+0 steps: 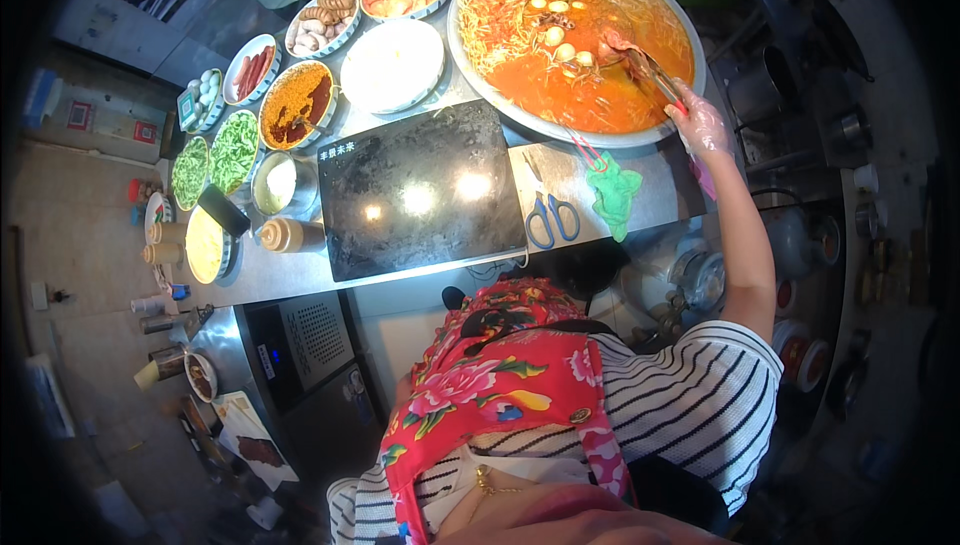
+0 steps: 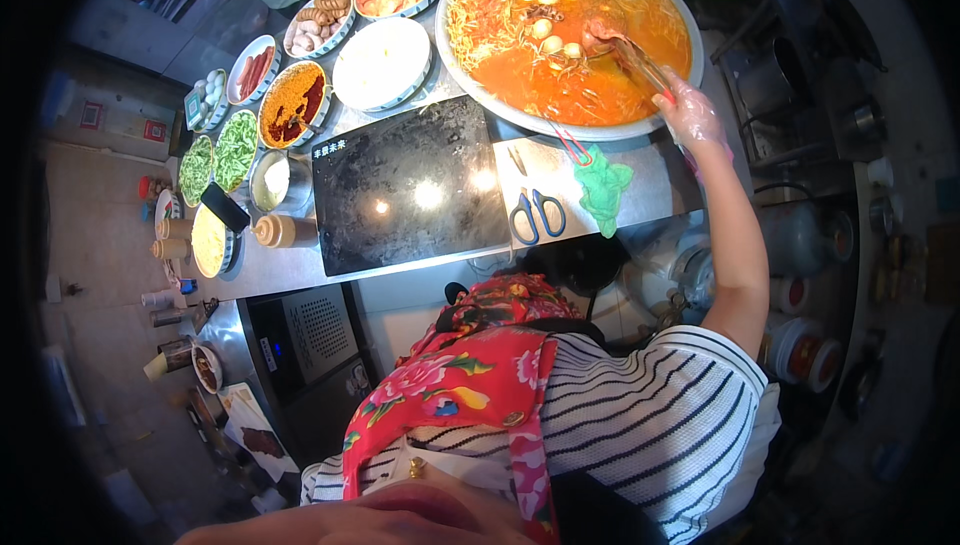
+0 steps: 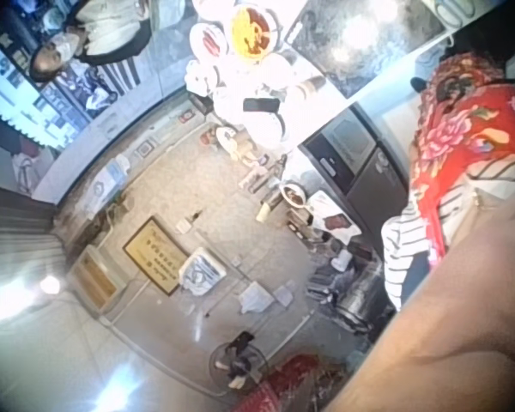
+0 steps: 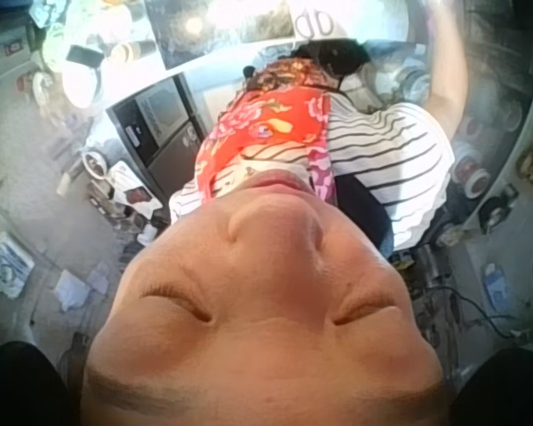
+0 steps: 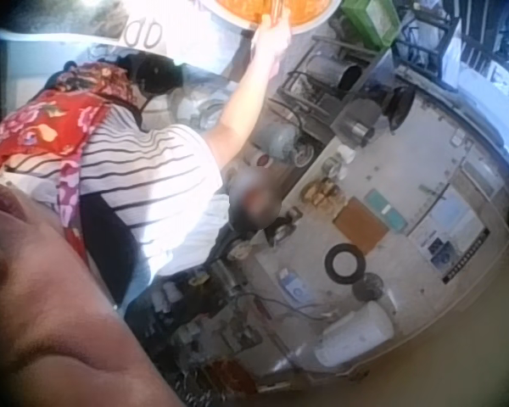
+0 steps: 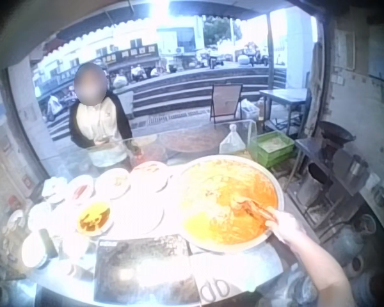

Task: The person retrieves a fried chicken piece from a large pot of red sauce, places it on a tray, and layers shredded vegetables, sauces, and fried noodles on top. The person then folds the paper into a wrap, cuts it in half with a cleaver, and places the halves into a plastic bag for serving.

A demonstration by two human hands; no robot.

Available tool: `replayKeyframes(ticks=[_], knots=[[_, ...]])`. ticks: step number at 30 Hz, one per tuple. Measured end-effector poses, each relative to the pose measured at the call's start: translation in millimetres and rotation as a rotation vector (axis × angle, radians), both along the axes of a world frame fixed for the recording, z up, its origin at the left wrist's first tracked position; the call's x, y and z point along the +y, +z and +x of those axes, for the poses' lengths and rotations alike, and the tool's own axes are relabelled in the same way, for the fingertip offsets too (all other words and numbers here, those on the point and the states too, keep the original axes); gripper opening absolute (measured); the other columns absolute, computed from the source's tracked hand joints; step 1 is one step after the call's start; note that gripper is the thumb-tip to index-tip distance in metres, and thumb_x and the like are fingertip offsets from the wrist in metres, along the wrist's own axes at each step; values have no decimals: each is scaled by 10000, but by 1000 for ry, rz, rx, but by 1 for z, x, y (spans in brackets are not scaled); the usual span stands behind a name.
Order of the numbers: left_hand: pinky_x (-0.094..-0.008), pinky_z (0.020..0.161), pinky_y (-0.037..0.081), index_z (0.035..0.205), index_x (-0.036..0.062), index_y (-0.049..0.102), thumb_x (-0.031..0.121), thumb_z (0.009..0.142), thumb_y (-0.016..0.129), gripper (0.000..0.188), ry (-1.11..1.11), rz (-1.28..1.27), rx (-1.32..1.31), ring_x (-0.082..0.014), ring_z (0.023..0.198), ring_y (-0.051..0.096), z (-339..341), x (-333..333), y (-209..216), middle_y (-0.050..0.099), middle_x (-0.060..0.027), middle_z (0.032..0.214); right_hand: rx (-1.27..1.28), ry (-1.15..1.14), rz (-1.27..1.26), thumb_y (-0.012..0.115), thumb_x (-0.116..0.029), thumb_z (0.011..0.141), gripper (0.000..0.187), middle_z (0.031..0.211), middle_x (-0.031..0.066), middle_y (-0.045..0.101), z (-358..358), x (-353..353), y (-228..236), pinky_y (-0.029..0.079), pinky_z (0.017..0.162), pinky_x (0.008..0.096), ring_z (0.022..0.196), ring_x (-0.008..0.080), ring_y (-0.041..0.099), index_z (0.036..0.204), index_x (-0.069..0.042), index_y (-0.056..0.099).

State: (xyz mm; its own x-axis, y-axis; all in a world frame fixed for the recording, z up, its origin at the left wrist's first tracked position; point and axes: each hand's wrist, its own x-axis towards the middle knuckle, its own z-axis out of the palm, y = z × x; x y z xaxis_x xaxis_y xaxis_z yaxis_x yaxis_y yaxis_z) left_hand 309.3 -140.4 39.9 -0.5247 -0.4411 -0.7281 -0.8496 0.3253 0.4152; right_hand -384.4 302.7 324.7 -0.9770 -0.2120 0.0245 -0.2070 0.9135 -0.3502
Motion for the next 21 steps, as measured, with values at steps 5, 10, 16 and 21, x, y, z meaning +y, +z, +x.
replayKeyframes(ticks=[5,10,16,21], knots=[[-423,892,497,1161,41,660,520,900,610,548,6,30,6,-372,1058,657,2,-5,-3,691,-236,1076,-38,64,134,607,-237,942,514,1139,170,669,10,-5,11,515,913,425,1054,350,645,1438,-209,475],[-400,890,497,1140,38,671,464,898,635,491,308,279,109,-338,1041,668,-9,-9,-14,702,-214,1051,62,191,368,577,-169,944,456,1078,190,673,-6,-23,7,527,860,449,1018,352,652,1385,-100,485],[-383,887,499,1120,41,686,408,883,671,437,-67,49,165,-316,1025,675,-22,-11,1,708,-200,1035,29,129,387,606,-217,930,538,1029,187,662,-16,-36,-3,532,820,467,979,367,652,1435,-133,441],[-397,895,499,1129,46,685,448,869,672,479,18,76,122,-335,1041,670,-20,-4,14,705,-209,1056,127,149,367,556,-175,938,452,989,197,678,-13,-46,-2,536,778,488,939,368,669,1379,-111,482]])
